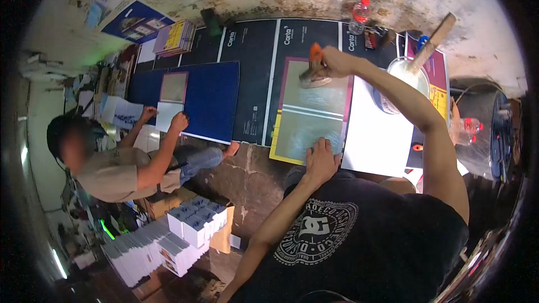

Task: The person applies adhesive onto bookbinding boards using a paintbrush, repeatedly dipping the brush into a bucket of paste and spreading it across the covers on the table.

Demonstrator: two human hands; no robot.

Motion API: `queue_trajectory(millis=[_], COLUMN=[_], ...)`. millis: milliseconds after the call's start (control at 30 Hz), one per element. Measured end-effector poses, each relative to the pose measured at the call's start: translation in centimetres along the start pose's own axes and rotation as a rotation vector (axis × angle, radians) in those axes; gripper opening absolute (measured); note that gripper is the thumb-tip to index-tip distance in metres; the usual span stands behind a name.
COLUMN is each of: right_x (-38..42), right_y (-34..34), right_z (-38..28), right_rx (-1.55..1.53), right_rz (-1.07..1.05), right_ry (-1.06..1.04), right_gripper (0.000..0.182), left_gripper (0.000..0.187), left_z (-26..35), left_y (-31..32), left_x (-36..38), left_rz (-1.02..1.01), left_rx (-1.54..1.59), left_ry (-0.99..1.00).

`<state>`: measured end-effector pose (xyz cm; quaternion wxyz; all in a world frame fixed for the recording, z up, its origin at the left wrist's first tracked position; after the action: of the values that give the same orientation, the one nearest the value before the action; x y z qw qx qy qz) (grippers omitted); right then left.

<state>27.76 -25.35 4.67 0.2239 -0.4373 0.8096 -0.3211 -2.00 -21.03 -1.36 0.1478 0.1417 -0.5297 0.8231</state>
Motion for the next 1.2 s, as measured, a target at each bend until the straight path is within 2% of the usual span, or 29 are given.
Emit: queue_trajectory(millis=[67,100,167,233,267,367,400,433,500,600,633,700,800,900,933,1033,1133,1200], right_x=[-1.9,-3.9,-6.8,-9.9,-9.2,-7.7,-7.8,-7.4,-8.3,-11.7,-12.0,-11.4,-8.1,-5.8,-6.5,-10.6,-10.6,-7.9], right_y=[3.2,2.9,0.8,-0.4,-2.4,-1.4,1.0,3.3,5.6,3.4,2.0,1.1,4.2,9.1,8.5,5.4,1.2,1.1], right_z=[3.0,4.8,5.8,7.0,3.5,-1.5,-0.8,-0.4,2.5,4.2,3.3,0.9,-3.2,-2.9,-2.1,1.9,0.9,-1.0], right_rx=[0.148,0.172,0.118,0.41,0.242,0.09,0.168,0.012,0.229,0.122,0.169,0.138,0.045,0.084,-0.026,-0.086,0.161,0.063], right_rz=[0.039,-0.013,0.164,0.107,0.063,-0.092,-0.283,-0.258,-0.204,-0.04,0.106,-0.008,-0.331,-0.371,-0.272,0.072,0.123,-0.014], right_ry=[-0.098,0.033,-0.015,-0.199,-0.056,-0.167,-0.201,-0.318,-0.245,-0.083,-0.175,-0.165,-0.218,-0.227,-0.116,-0.206,-0.218,-0.235], right_gripper=[0.022,0.02,0.019,0.021,0.027,0.027,0.027,0.028,0.033,0.037,0.026,0.029,0.026,0.023,0.025,0.028,0.028,0.031], left_gripper=[0.06,0.058,0.054,0.051,0.051,0.05,0.05,0.051,0.051,0.052,0.052,0.054,0.056,0.056,0.056,0.056,0.055,0.054], left_z=[-0.3,-0.4,-0.4,-0.4,-0.6,-0.7,-0.7,-0.7,-0.7,-0.2,-0.2,-0.3,-0.3,-0.4,-0.2,-0.2,-0.3,-0.4], left_y=[-0.1,-0.3,-0.6,-0.9,-0.9,-0.7,-0.8,-0.8,-0.7,-0.7,-0.8,-0.7,-0.4,-0.8,-0.8,-0.3,-0.6,-0.8], left_x=[-0.3,-0.4,-0.3,0.1,0.1,-0.1,0.0,-0.1,-0.4,-0.4,-0.1,0.0,-0.2,-0.4,-0.3,0.0,-0.2,-0.3], left_rz=[0.007,0.0,-0.002,0.004,0.013,0.025,0.007,-0.011,-0.008,0.017,0.024,0.011,0.005,-0.032,-0.052,0.018,-0.016,-0.041], left_rx=[0.044,0.059,0.088,0.11,0.105,0.109,0.101,0.088,0.083,0.082,0.079,0.065,0.072,0.063,0.061,0.059,0.067,0.091], left_ry=[-0.006,-0.02,-0.058,-0.091,-0.088,-0.084,-0.08,-0.072,-0.076,-0.089,-0.097,-0.092,-0.088,-0.088,-0.091,-0.083,-0.094,-0.098])
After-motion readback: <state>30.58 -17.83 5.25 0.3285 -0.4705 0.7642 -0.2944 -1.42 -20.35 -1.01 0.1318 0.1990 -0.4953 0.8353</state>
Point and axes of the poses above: each hand's wrist, its own x-axis away from the middle knuckle, its own y-axis out of the palm, z = x × y, the point moved 4 cm from there along -x, towards the middle knuckle, and after that the axes turned 2 degrees about -y, right-handed, at the moved point
